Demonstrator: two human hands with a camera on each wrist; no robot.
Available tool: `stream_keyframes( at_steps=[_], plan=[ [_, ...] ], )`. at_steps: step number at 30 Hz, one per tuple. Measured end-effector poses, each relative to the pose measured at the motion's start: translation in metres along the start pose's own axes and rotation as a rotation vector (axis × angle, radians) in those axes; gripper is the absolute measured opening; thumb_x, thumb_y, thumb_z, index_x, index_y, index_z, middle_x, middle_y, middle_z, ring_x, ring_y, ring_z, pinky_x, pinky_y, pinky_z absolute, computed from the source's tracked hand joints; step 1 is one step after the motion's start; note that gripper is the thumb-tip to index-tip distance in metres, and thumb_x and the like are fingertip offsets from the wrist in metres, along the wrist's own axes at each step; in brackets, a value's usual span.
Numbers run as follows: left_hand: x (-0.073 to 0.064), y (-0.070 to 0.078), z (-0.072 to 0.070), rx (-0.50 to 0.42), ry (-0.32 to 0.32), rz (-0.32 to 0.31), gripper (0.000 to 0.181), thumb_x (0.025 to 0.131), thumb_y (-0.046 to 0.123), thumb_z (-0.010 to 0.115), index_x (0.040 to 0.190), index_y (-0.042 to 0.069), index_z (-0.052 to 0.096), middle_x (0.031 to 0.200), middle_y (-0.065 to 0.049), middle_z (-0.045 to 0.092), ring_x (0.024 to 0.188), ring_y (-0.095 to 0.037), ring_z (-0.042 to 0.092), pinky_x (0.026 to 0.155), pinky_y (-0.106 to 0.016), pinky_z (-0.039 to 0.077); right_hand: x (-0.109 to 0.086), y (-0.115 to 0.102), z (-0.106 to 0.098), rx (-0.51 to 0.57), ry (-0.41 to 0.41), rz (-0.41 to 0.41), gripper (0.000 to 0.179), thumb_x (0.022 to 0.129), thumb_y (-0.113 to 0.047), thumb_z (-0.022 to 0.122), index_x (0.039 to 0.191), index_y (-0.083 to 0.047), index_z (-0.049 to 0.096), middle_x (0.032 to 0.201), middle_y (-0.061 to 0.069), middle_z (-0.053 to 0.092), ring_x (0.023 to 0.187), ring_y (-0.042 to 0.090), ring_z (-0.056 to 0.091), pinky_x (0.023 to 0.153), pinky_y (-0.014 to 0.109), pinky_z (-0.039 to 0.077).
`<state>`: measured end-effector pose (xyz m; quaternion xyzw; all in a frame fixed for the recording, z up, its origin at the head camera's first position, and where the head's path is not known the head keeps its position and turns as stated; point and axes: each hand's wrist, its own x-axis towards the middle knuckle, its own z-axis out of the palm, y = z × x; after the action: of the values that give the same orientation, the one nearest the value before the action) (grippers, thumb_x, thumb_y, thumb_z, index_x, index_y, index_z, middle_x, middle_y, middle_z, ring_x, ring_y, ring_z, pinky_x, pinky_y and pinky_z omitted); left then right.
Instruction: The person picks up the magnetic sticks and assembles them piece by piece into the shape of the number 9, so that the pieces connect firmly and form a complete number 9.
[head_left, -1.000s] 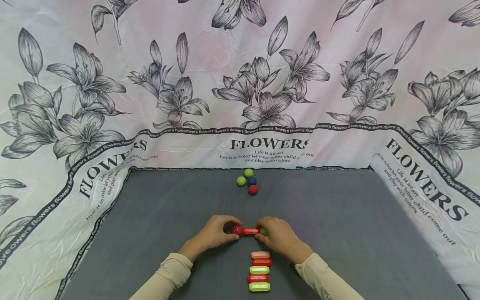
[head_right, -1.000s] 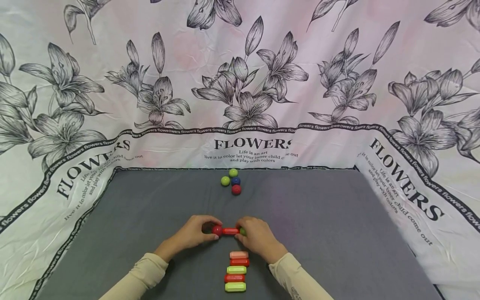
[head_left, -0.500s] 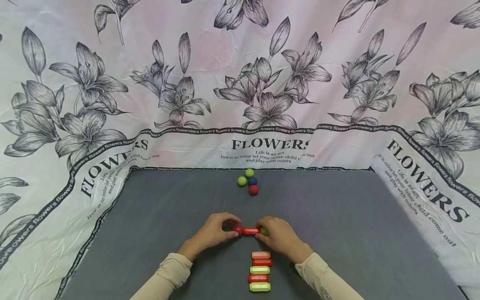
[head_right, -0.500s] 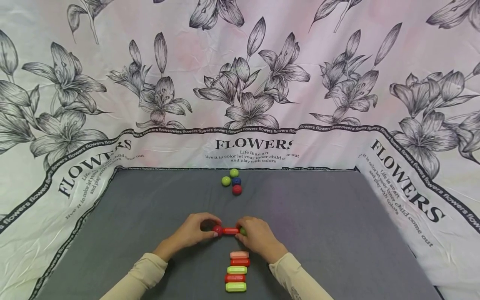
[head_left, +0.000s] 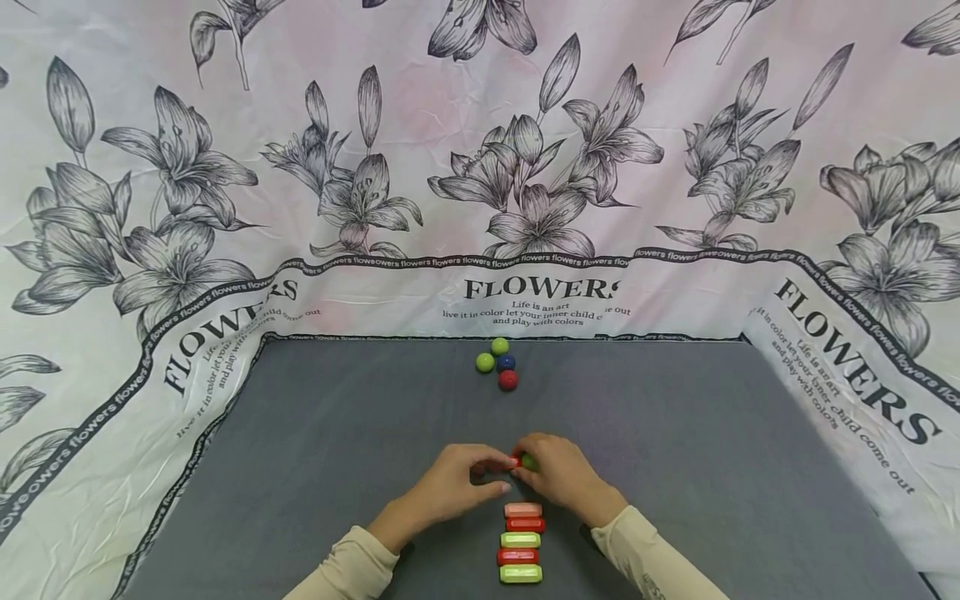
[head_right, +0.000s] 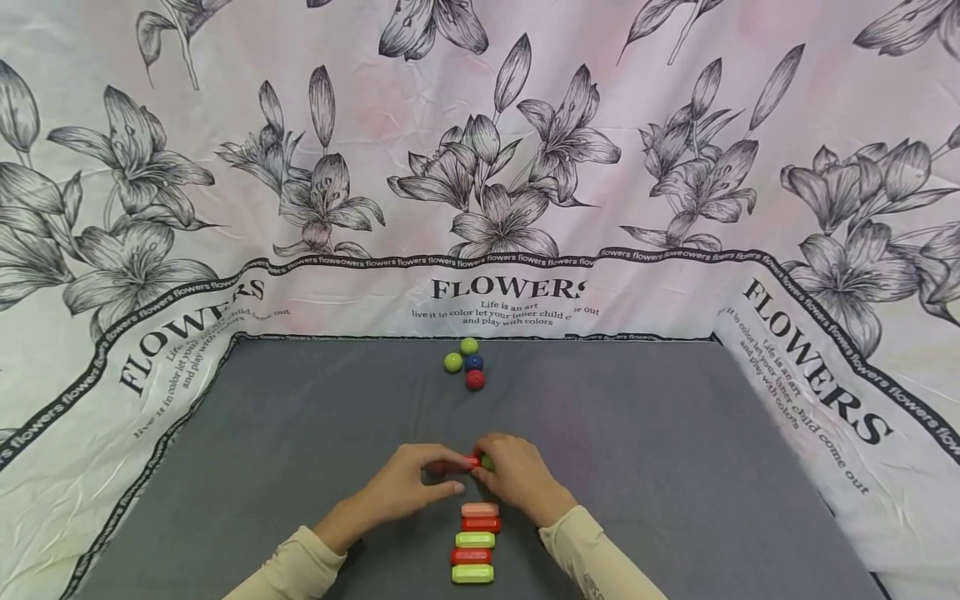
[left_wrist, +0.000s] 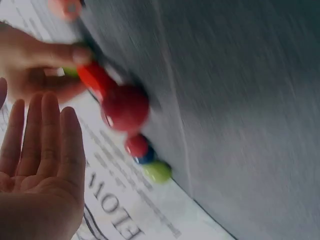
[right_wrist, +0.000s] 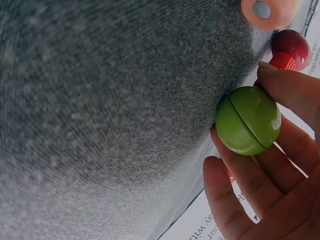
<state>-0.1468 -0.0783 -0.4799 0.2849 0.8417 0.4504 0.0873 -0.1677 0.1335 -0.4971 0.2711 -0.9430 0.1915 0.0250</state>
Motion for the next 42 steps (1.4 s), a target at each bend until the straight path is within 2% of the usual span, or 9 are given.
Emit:
stream_keyframes(
  at_steps=[3, 6, 13, 20, 25, 35, 42],
  plan=[
    [0.001, 0.002, 0.01, 0.026, -0.065, -0.028, 0.027, 0.089, 0.021, 0.077, 0.115, 0.017, 0.074, 0.114, 0.003, 0.075, 0.103, -0.014, 0.07, 0.088, -0.03, 0.056, 0.0, 0.001, 0.0, 0.0, 0.009, -0.004, 0.015, 0.085, -0.021, 0.08, 0.096, -0.014, 0.074, 0.091, -0.002, 0.071, 0.076, 0.011, 0.062, 0.07, 0.034, 0.053],
    [0.002, 0.0, 0.018, 0.084, -0.103, -0.04, 0.024, 0.089, 0.023, 0.078, 0.112, 0.018, 0.075, 0.111, 0.006, 0.075, 0.1, -0.007, 0.069, 0.087, -0.024, 0.054, 0.0, 0.001, 0.001, 0.003, 0.009, -0.009, 0.013, 0.084, -0.02, 0.08, 0.095, -0.014, 0.074, 0.091, -0.002, 0.072, 0.076, 0.011, 0.062, 0.07, 0.034, 0.053],
    [0.002, -0.002, 0.029, 0.232, -0.146, -0.007, 0.018, 0.091, 0.021, 0.075, 0.109, 0.02, 0.076, 0.104, 0.012, 0.075, 0.094, 0.005, 0.065, 0.082, -0.018, 0.052, 0.0, 0.002, 0.001, 0.003, 0.004, -0.018, 0.013, 0.086, -0.02, 0.079, 0.095, -0.015, 0.073, 0.091, -0.002, 0.071, 0.078, 0.012, 0.064, 0.07, 0.034, 0.053],
    [0.003, -0.004, 0.034, 0.286, -0.127, 0.002, 0.015, 0.091, 0.019, 0.073, 0.106, 0.022, 0.077, 0.101, 0.015, 0.075, 0.091, 0.005, 0.064, 0.081, -0.019, 0.052, 0.0, 0.001, 0.0, -0.003, 0.016, -0.022, 0.013, 0.085, -0.02, 0.08, 0.094, -0.015, 0.073, 0.092, -0.002, 0.071, 0.079, 0.013, 0.065, 0.071, 0.034, 0.053],
    [0.003, -0.003, 0.034, 0.322, -0.121, -0.02, 0.016, 0.089, 0.018, 0.075, 0.104, 0.022, 0.077, 0.1, 0.015, 0.075, 0.093, 0.004, 0.064, 0.082, -0.021, 0.052, 0.0, 0.0, 0.0, 0.001, 0.016, -0.023, 0.013, 0.084, -0.02, 0.08, 0.093, -0.015, 0.072, 0.091, -0.002, 0.071, 0.078, 0.012, 0.063, 0.07, 0.033, 0.052],
    [0.004, -0.003, 0.037, 0.324, -0.096, -0.042, 0.018, 0.085, 0.017, 0.078, 0.103, 0.021, 0.078, 0.095, 0.014, 0.075, 0.086, 0.005, 0.064, 0.076, -0.018, 0.051, -0.001, 0.0, -0.001, -0.001, 0.025, -0.021, 0.013, 0.084, -0.02, 0.08, 0.093, -0.015, 0.073, 0.09, -0.002, 0.071, 0.077, 0.012, 0.063, 0.069, 0.033, 0.052],
    [0.005, -0.002, 0.039, 0.361, -0.095, -0.045, 0.02, 0.082, 0.017, 0.08, 0.102, 0.022, 0.079, 0.092, 0.016, 0.074, 0.084, 0.006, 0.063, 0.074, -0.019, 0.051, -0.001, 0.0, -0.002, 0.007, 0.03, -0.017, 0.012, 0.084, -0.02, 0.08, 0.093, -0.015, 0.073, 0.09, -0.002, 0.071, 0.077, 0.013, 0.063, 0.069, 0.033, 0.052]
  ],
)
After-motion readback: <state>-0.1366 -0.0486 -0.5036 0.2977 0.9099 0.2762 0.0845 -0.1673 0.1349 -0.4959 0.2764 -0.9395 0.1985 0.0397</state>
